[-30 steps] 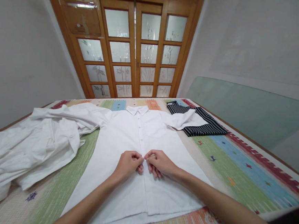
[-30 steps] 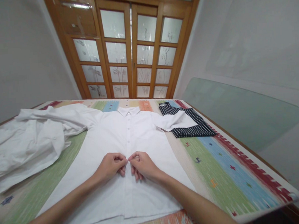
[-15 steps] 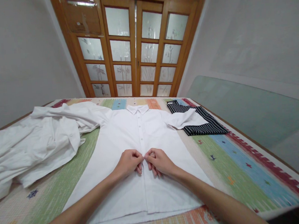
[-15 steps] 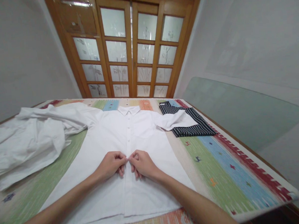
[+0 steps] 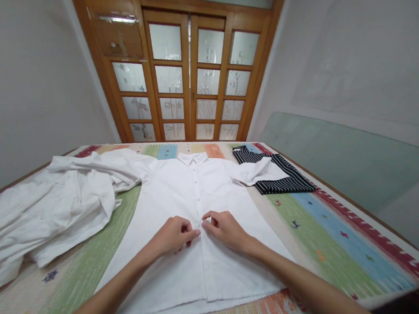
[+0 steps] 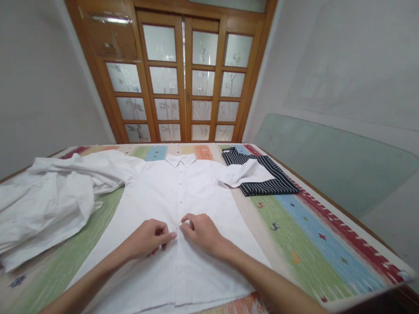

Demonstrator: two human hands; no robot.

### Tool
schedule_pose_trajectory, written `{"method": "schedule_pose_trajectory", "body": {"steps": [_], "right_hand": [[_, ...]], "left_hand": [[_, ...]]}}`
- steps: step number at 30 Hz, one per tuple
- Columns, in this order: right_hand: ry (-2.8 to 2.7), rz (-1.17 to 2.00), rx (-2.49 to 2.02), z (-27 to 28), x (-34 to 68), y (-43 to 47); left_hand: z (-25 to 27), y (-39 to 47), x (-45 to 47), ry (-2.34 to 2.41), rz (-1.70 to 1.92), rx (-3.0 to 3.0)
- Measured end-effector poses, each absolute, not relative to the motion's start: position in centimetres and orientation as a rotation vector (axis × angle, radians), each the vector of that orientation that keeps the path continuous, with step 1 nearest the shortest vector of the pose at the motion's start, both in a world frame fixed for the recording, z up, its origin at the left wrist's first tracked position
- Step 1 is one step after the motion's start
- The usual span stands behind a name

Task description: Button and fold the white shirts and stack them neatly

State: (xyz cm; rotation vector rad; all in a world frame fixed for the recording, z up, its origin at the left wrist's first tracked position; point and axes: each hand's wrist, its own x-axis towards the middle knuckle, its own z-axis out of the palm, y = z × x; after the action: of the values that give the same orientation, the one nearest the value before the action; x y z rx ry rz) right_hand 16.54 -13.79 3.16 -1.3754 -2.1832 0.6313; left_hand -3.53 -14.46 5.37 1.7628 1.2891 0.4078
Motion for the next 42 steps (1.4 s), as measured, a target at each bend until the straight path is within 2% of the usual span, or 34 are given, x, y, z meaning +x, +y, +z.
{"method": "schedule_pose_trajectory", "body": {"steps": [9,18,24,28,34,42], "right_hand": [[-2.812,-0.019,-1.487,4.2,14.8,-14.6],[-2.978,-0.228,-1.29,4.2,14.8,-14.8],[-2.855,-0.111,-1.061,4.0,16.0,-16.6],[-2.848,0.08,-0.807,3.7,17.2,-18.4],[-2.915,0.407,-0.664,4.0,18.0,-20.7],[-2.967,0.601,-0.271,5.3,17.4,-22.2]], "left_hand": [[6.0,-21.8,-6.4,1.191,0.117,2.265],[5.5,-23.8,-5.8,1.069,-0.09,2.67],[5.4,-23.8,-5.7,0.998,-0.1,2.757],[6.1,-24.2,-6.2,0.991,-0.082,2.673],[5.5,-23.3,-7.2,1.059,-0.008,2.641],[1.7,-16.9,-12.6,1.525,0.434,2.732]]}}
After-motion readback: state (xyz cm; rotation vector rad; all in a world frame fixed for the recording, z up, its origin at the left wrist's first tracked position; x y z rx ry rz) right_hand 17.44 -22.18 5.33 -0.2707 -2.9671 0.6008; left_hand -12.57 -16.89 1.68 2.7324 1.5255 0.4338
